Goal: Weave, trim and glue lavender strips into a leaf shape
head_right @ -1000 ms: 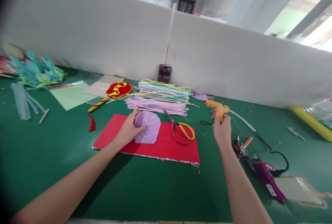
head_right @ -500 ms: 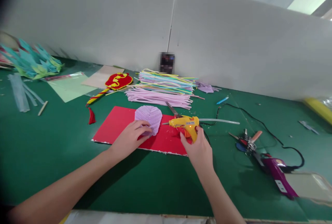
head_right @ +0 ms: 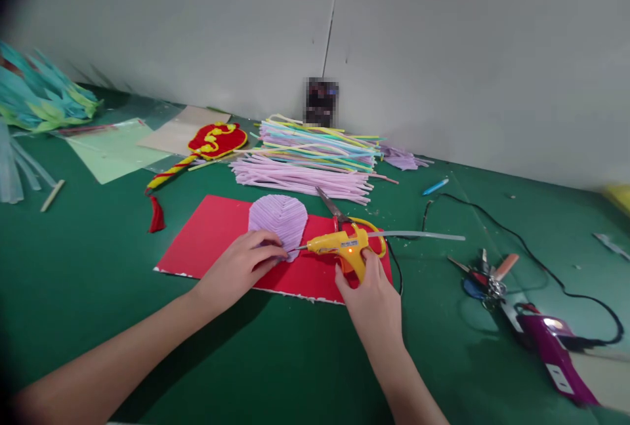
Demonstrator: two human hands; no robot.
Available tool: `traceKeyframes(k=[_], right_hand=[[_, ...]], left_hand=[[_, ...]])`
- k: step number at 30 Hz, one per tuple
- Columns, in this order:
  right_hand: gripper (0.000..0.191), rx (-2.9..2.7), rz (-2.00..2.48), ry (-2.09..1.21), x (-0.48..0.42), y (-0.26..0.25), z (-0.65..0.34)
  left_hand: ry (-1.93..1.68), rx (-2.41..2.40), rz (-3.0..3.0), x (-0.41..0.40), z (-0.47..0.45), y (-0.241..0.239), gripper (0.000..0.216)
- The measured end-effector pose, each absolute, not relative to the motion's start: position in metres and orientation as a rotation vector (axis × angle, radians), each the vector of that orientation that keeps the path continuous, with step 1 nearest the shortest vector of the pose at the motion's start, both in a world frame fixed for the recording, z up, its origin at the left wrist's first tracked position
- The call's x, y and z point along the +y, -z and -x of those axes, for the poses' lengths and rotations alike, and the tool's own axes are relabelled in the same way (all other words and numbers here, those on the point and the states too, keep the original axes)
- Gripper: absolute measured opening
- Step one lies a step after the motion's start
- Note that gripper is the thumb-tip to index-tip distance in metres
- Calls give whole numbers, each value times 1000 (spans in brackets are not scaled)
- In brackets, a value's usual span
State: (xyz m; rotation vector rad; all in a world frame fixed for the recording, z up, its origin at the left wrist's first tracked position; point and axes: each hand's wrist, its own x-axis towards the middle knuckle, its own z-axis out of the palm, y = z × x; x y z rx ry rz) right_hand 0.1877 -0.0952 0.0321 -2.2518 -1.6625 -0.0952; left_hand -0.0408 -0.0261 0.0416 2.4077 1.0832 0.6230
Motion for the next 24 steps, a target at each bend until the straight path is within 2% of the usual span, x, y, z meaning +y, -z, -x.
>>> traceKeyframes(k=[4,24], right_hand=[[47,-1731,2184,123,-96,-32,-187],[47,-1710,2242,151,-97,-34,-185]], left_hand=[[-630,1096,-2375,-25,40,-41,20],[-637,1090,-2295,-25,40,-43,18]])
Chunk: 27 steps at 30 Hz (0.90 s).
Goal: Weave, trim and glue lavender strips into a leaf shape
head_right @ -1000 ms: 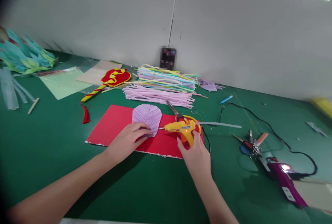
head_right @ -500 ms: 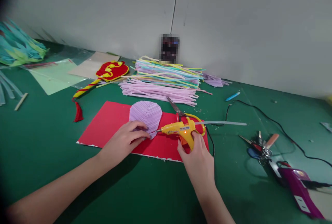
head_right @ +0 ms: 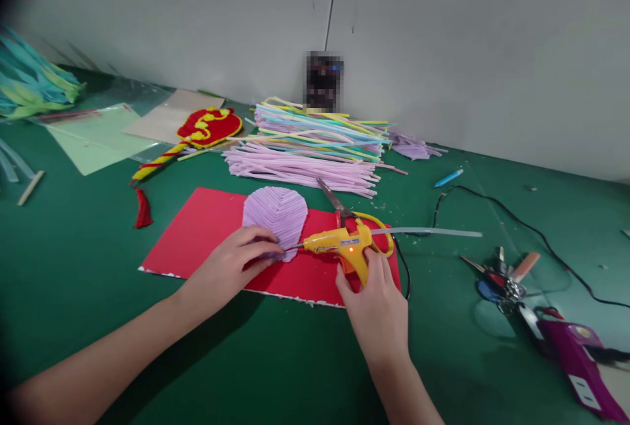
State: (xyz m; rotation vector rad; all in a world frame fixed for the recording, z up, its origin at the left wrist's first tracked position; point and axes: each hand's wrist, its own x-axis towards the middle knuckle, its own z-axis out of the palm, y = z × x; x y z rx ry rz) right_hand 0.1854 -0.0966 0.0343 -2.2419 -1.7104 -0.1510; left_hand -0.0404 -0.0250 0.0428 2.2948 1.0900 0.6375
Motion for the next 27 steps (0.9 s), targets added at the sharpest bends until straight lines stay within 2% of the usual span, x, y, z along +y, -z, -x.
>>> traceKeyframes(k=[17,27], right_hand=[[38,-1837,2120,269,-98,-28,-179],[37,-1865,2110,204,-98,-29,-181]], left_hand=[[-613,1088,-2228,-22,47,-40,17],[-612,1084,-2186,-23,48,-42,14]])
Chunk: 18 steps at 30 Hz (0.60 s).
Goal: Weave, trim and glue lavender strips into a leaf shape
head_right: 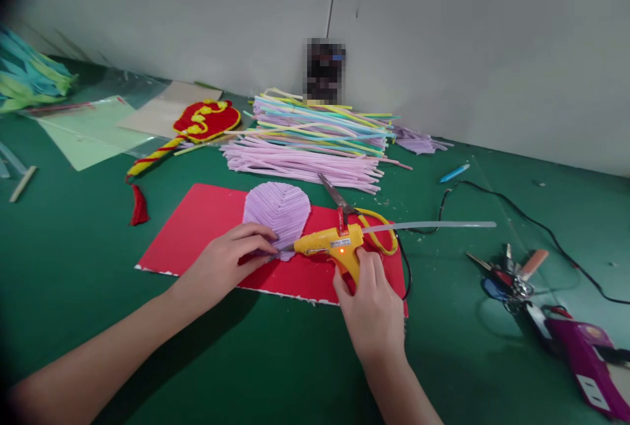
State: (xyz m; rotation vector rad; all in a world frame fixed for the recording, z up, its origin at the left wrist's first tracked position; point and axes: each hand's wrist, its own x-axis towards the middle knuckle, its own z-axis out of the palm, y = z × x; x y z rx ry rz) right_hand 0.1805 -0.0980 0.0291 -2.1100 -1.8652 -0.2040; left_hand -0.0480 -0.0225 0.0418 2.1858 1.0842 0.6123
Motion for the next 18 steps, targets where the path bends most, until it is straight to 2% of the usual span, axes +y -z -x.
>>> traceKeyframes(k=[18], right_hand=[[38,-1851,2074,143,-99,-28,-183]], left_hand=[[-629,1078,-2186,-22,48,-41,14]])
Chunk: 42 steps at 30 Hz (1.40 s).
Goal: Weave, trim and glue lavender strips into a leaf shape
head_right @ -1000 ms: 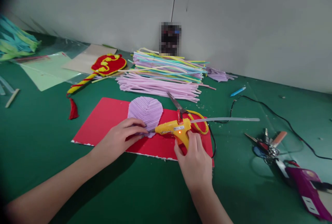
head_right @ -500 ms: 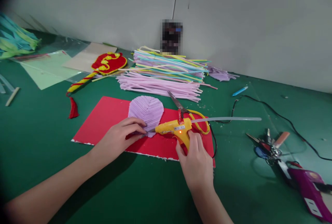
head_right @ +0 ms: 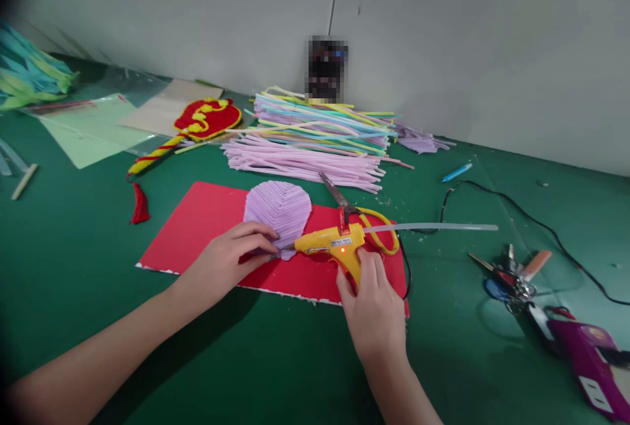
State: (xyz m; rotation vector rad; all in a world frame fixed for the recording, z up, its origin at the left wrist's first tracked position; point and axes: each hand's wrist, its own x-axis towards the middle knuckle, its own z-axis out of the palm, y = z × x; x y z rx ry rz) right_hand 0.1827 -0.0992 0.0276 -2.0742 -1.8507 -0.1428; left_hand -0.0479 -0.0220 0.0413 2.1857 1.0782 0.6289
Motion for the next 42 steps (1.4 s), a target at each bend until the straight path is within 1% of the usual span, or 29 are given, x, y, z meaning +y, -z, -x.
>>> traceKeyframes(k=[42], right_hand=[[34,-1859,2088,158,-101,-29,-184]], left_hand=[[-637,1082,-2183,-21,47,-43,12]])
